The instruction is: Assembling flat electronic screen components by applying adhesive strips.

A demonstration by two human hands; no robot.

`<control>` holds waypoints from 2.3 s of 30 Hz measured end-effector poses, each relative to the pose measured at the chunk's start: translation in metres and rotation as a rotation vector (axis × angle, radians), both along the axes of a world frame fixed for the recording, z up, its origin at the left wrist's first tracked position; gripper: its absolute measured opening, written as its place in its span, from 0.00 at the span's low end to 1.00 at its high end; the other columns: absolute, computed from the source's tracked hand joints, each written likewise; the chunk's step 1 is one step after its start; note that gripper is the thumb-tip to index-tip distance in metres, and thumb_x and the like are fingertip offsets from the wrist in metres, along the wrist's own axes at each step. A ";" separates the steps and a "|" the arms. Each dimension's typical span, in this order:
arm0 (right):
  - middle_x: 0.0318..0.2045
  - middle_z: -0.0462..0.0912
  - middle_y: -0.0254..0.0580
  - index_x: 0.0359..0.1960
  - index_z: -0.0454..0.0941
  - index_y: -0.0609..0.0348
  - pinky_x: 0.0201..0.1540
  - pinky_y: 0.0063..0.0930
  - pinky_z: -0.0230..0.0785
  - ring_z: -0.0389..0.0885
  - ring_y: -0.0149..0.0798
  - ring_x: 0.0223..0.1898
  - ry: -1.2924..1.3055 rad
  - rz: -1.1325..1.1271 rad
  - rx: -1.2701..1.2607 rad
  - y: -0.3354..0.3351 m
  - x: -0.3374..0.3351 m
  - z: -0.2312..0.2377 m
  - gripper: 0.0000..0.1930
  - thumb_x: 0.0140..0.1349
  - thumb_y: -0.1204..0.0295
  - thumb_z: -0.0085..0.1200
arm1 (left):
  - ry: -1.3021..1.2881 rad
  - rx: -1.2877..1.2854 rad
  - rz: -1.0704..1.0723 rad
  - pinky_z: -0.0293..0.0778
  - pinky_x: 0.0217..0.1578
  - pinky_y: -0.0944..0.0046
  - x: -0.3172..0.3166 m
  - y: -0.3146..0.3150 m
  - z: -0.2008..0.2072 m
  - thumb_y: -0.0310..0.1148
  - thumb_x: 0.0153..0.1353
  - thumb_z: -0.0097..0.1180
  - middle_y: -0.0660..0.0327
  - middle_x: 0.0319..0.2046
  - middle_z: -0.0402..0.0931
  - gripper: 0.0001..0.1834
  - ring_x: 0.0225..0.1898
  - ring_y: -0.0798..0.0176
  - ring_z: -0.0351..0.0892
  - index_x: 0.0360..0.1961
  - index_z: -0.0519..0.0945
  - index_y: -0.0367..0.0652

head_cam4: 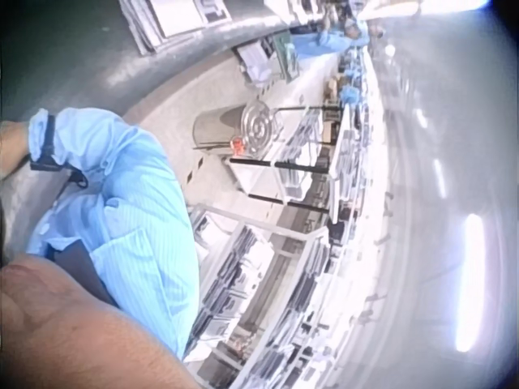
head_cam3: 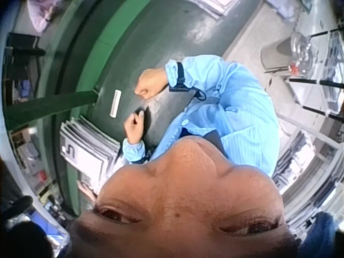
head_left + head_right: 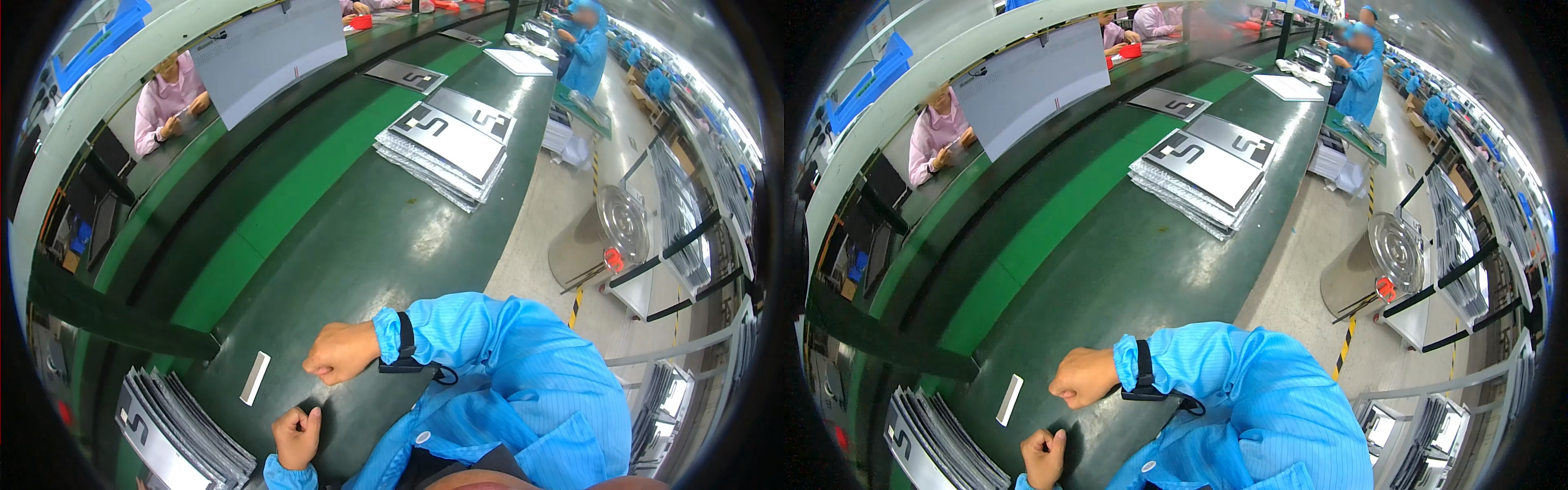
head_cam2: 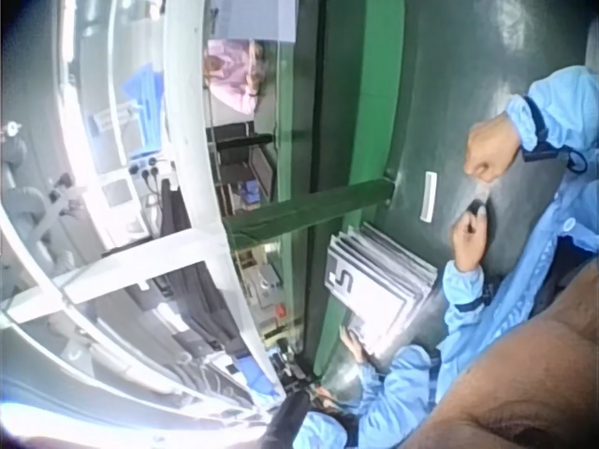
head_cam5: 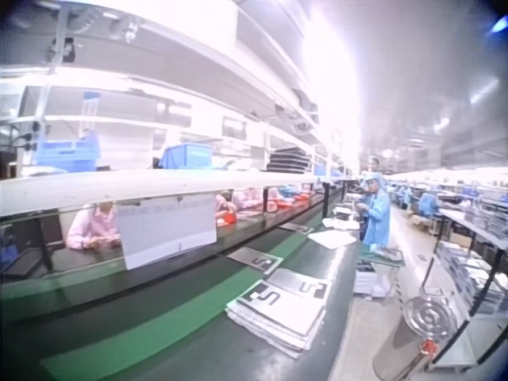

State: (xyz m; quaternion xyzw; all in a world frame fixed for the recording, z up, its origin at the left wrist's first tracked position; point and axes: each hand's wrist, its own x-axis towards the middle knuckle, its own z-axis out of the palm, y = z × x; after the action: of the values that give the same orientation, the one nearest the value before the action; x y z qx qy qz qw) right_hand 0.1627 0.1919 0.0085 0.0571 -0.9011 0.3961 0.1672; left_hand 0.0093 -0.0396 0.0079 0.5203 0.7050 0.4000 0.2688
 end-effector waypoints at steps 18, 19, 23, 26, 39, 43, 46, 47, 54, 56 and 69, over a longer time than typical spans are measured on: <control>0.18 0.78 0.48 0.22 0.73 0.57 0.28 0.53 0.66 0.78 0.60 0.24 -0.059 -0.015 -0.002 -0.001 0.000 0.003 0.07 0.49 0.70 0.58 | 0.039 0.041 -0.018 0.56 0.18 0.64 0.003 0.002 0.005 0.24 0.57 0.69 0.61 0.12 0.63 0.23 0.15 0.69 0.59 0.16 0.65 0.40; 0.18 0.78 0.48 0.22 0.73 0.57 0.28 0.53 0.66 0.78 0.60 0.24 -0.058 -0.013 -0.001 0.000 -0.001 0.002 0.07 0.49 0.70 0.58 | 0.036 0.039 -0.027 0.56 0.18 0.64 0.003 0.001 0.005 0.24 0.57 0.69 0.61 0.12 0.63 0.23 0.15 0.69 0.59 0.15 0.65 0.40; 0.18 0.78 0.48 0.21 0.72 0.57 0.27 0.53 0.66 0.78 0.59 0.24 -0.036 -0.018 0.007 -0.001 0.001 0.000 0.07 0.49 0.71 0.58 | 0.033 0.012 -0.010 0.56 0.18 0.64 0.003 0.002 0.005 0.24 0.57 0.70 0.61 0.12 0.63 0.24 0.15 0.69 0.59 0.15 0.65 0.40; 0.18 0.77 0.47 0.21 0.71 0.57 0.26 0.51 0.65 0.77 0.58 0.23 -0.022 -0.018 0.026 0.000 0.000 0.000 0.08 0.50 0.71 0.58 | 0.022 0.011 -0.031 0.56 0.18 0.63 0.003 0.003 0.006 0.25 0.57 0.69 0.60 0.12 0.63 0.24 0.15 0.67 0.59 0.15 0.65 0.40; 0.18 0.76 0.46 0.22 0.70 0.58 0.27 0.50 0.65 0.76 0.57 0.23 -0.037 -0.002 0.017 0.001 0.000 0.000 0.08 0.50 0.71 0.58 | 0.093 0.012 -0.058 0.57 0.18 0.61 0.003 0.003 0.007 0.26 0.57 0.69 0.58 0.11 0.64 0.23 0.13 0.64 0.61 0.15 0.65 0.40; 0.18 0.78 0.46 0.21 0.73 0.57 0.30 0.51 0.68 0.78 0.58 0.25 -0.062 -0.012 -0.001 0.000 0.000 -0.001 0.07 0.48 0.69 0.58 | 0.102 0.029 -0.043 0.57 0.18 0.61 0.006 0.003 0.004 0.26 0.57 0.69 0.58 0.11 0.65 0.23 0.13 0.64 0.61 0.15 0.66 0.40; 0.18 0.78 0.46 0.21 0.73 0.57 0.30 0.51 0.68 0.78 0.58 0.25 -0.055 -0.021 0.004 -0.001 -0.001 -0.002 0.07 0.48 0.69 0.58 | 0.107 0.027 -0.047 0.57 0.18 0.61 0.003 0.003 0.001 0.26 0.58 0.69 0.58 0.11 0.65 0.23 0.14 0.65 0.61 0.15 0.66 0.39; 0.18 0.78 0.46 0.21 0.73 0.57 0.30 0.51 0.68 0.78 0.58 0.25 -0.045 -0.025 0.007 -0.001 0.000 -0.001 0.07 0.48 0.69 0.58 | 0.113 0.030 -0.044 0.57 0.18 0.62 0.004 0.003 0.002 0.26 0.57 0.69 0.58 0.11 0.65 0.23 0.14 0.65 0.61 0.15 0.66 0.39; 0.18 0.78 0.46 0.21 0.73 0.57 0.29 0.51 0.67 0.78 0.57 0.25 -0.018 -0.034 0.001 -0.004 -0.003 -0.004 0.07 0.48 0.69 0.58 | 0.135 -0.040 -0.062 0.62 0.23 0.62 0.021 0.005 0.031 0.30 0.66 0.65 0.59 0.16 0.60 0.23 0.22 0.70 0.56 0.19 0.66 0.38; 0.18 0.78 0.46 0.21 0.74 0.57 0.29 0.51 0.67 0.78 0.57 0.24 -0.019 -0.030 -0.007 -0.002 -0.004 -0.003 0.07 0.48 0.69 0.58 | 0.130 -0.024 -0.065 0.60 0.22 0.63 0.015 0.004 0.016 0.30 0.65 0.66 0.62 0.16 0.59 0.23 0.23 0.71 0.56 0.19 0.65 0.39; 0.23 0.75 0.52 0.29 0.73 0.57 0.31 0.46 0.67 0.75 0.56 0.26 -0.215 -0.151 -0.073 0.033 0.058 0.037 0.24 0.75 0.50 0.49 | -1.458 0.086 0.166 0.51 0.17 0.65 0.001 -0.045 0.012 0.36 0.74 0.47 0.69 0.14 0.56 0.17 0.13 0.70 0.52 0.25 0.65 0.49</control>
State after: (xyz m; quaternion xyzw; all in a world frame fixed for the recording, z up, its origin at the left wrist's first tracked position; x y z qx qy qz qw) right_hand 0.2208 0.2247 0.0459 -0.0600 -0.9005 0.4188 0.1011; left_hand 0.0102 -0.0843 0.0202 0.0769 0.3678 0.6910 0.6175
